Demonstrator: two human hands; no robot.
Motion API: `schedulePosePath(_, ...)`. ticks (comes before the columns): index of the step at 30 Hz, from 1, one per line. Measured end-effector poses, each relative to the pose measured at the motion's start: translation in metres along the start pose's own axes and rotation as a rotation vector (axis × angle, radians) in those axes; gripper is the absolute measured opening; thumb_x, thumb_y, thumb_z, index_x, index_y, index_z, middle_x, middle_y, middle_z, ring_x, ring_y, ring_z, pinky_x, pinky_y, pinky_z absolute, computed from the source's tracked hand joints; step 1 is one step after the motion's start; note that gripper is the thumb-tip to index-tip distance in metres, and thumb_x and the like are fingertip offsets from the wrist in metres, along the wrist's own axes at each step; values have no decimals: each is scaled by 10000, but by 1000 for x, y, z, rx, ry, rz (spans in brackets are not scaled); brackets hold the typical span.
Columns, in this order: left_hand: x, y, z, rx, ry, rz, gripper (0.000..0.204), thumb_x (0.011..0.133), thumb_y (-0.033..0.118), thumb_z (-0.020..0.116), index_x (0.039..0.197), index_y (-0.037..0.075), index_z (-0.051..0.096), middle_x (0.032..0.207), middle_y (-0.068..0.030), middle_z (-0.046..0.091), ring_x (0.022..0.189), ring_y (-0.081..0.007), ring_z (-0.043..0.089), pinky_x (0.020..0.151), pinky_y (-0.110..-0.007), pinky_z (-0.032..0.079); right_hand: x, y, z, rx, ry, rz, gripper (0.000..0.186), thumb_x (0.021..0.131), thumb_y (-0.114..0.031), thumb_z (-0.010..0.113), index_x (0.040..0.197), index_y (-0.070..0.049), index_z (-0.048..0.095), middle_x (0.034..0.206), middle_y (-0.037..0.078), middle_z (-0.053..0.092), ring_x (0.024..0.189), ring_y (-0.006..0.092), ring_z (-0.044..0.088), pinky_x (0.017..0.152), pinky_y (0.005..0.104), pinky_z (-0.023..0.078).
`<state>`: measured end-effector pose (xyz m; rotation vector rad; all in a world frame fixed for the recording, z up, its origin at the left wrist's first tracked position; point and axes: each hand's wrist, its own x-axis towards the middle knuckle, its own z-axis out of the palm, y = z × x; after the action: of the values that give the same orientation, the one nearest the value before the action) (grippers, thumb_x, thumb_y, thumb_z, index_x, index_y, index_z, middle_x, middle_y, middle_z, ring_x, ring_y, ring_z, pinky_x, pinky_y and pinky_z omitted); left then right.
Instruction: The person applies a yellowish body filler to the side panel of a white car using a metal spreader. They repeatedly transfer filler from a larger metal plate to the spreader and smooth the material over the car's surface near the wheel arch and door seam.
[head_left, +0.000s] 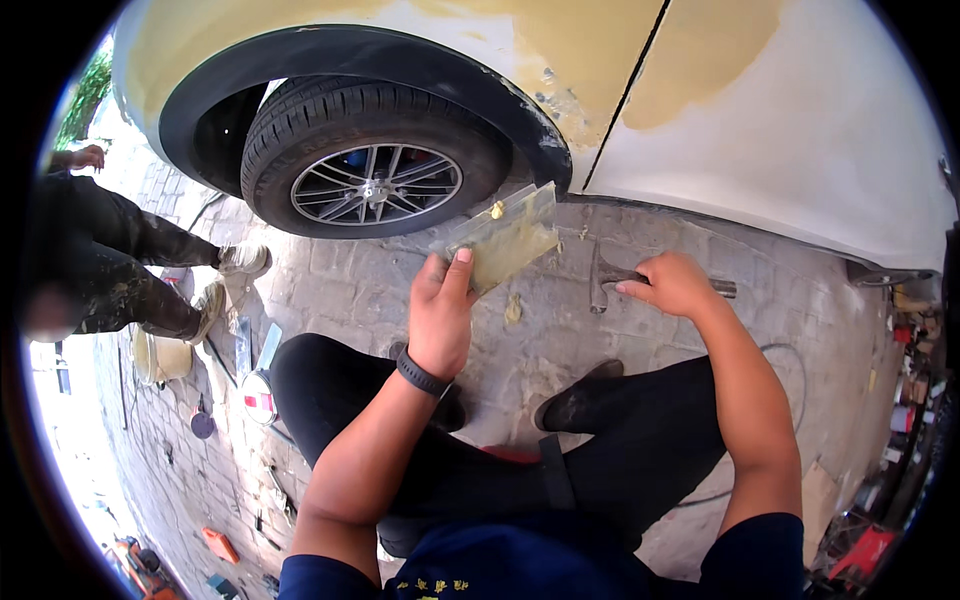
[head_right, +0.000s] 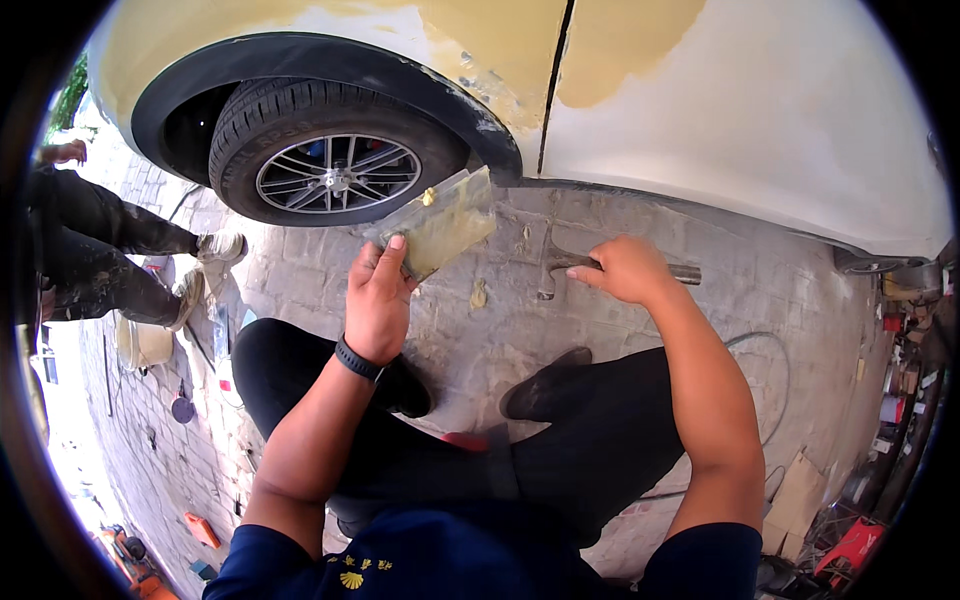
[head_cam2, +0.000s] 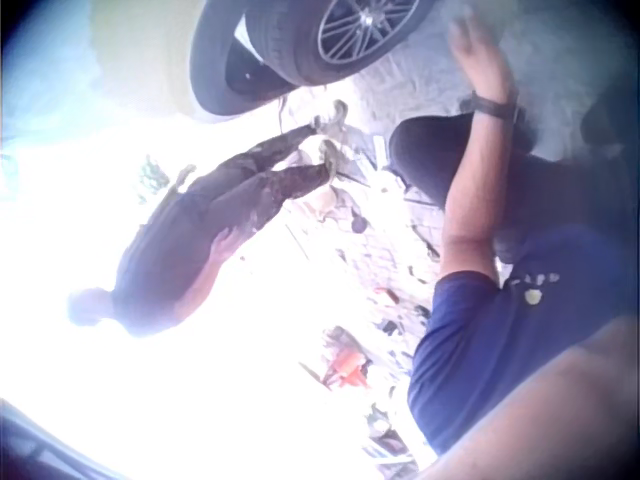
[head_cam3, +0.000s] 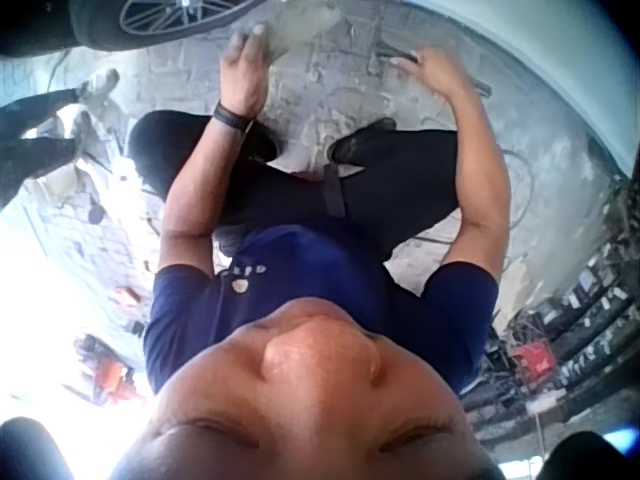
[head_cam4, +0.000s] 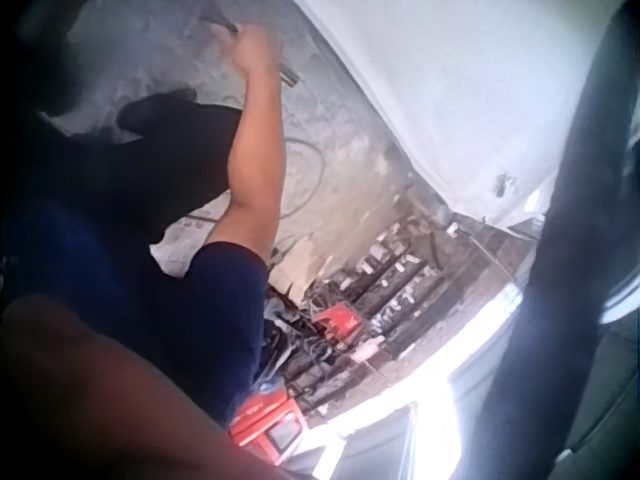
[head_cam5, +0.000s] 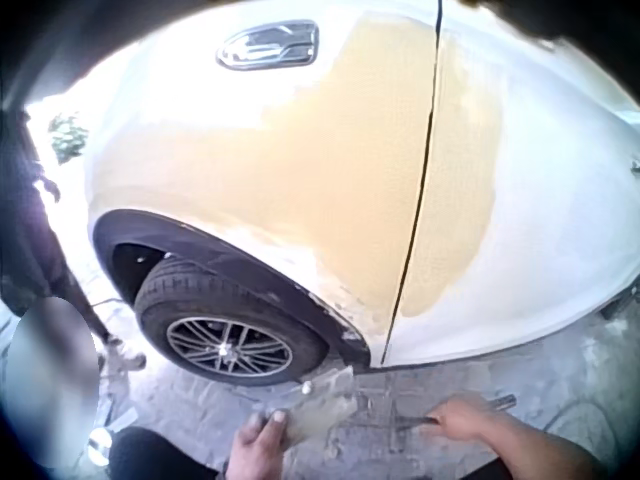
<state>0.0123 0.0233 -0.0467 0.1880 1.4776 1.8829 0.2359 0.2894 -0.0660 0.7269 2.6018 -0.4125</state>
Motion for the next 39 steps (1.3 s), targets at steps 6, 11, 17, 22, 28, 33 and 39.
schedulePosePath(6, -4, -10, 13, -226, -268, -7, 90, 1106, 164, 621, 1085, 88, 663, 1103, -45, 725, 1006, -132, 658, 880, -327, 513, 0, -36, 17, 849, 642, -137, 562, 1004, -526, 718, 1139, 18, 690, 1010, 102, 748, 918, 289, 734, 779, 413, 582)
schedulePosePath(11, -14, -23, 14, -193, -404, -23, 167, 1127, 178, 571, 1194, 77, 687, 1261, -67, 725, 1118, -169, 681, 952, -359, 518, -30, -144, 19, 1983, 455, -42, 374, 1055, -386, 706, 1156, -26, 712, 1010, 35, 732, 833, 125, 678, 745, 285, 546)
schedulePosePath(17, -32, -7, 21, -329, -472, 56, 280, 1153, 230, 499, 1266, 42, 673, 1339, -99, 713, 1192, -216, 685, 1033, -420, 521, -31, -159, 10, 1828, 769, -53, 210, 1029, -252, 759, 1063, -46, 735, 931, -5, 720, 761, 58, 603, 658, 256, 480)
schedulePosePath(22, -27, 21, 14, -501, -392, 182, 312, 1156, 246, 484, 1283, 25, 663, 1340, -111, 715, 1212, -235, 689, 1089, -460, 512, -46, -134, -1, 1711, 1004, 93, 187, 1034, -214, 747, 1017, -29, 724, 901, 2, 692, 764, 61, 591, 679, 259, 484)
schedulePosePath(28, -41, 33, -18, -64, -297, 366, 299, 1149, 227, 546, 1275, -10, 679, 1199, -64, 733, 1095, -143, 670, 999, -357, 535, -95, -154, -44, 820, 1242, -215, 230, 997, -40, 659, 1211, -13, 739, 1096, 67, 689, 918, 181, 648, 804, 337, 543)
schedulePosePath(33, -56, 38, -23, 172, -286, 470, 338, 1132, 209, 578, 1351, -33, 667, 1128, -46, 741, 1014, -100, 630, 915, -284, 519, -98, -187, -59, 47, 1315, -432, 613, 736, 48, 706, 1312, -154, 772, 1160, 44, 706, 927, 264, 623, 865, 391, 510)
schedulePosePath(39, -65, 42, -25, 195, -292, 517, 333, 1128, 188, 572, 1357, -35, 664, 1094, -64, 752, 989, -109, 650, 888, -290, 530, -86, -219, -48, 35, 1248, -475, 578, 727, 46, 701, 1264, -150, 784, 1180, -1, 730, 932, 241, 631, 810, 390, 450)
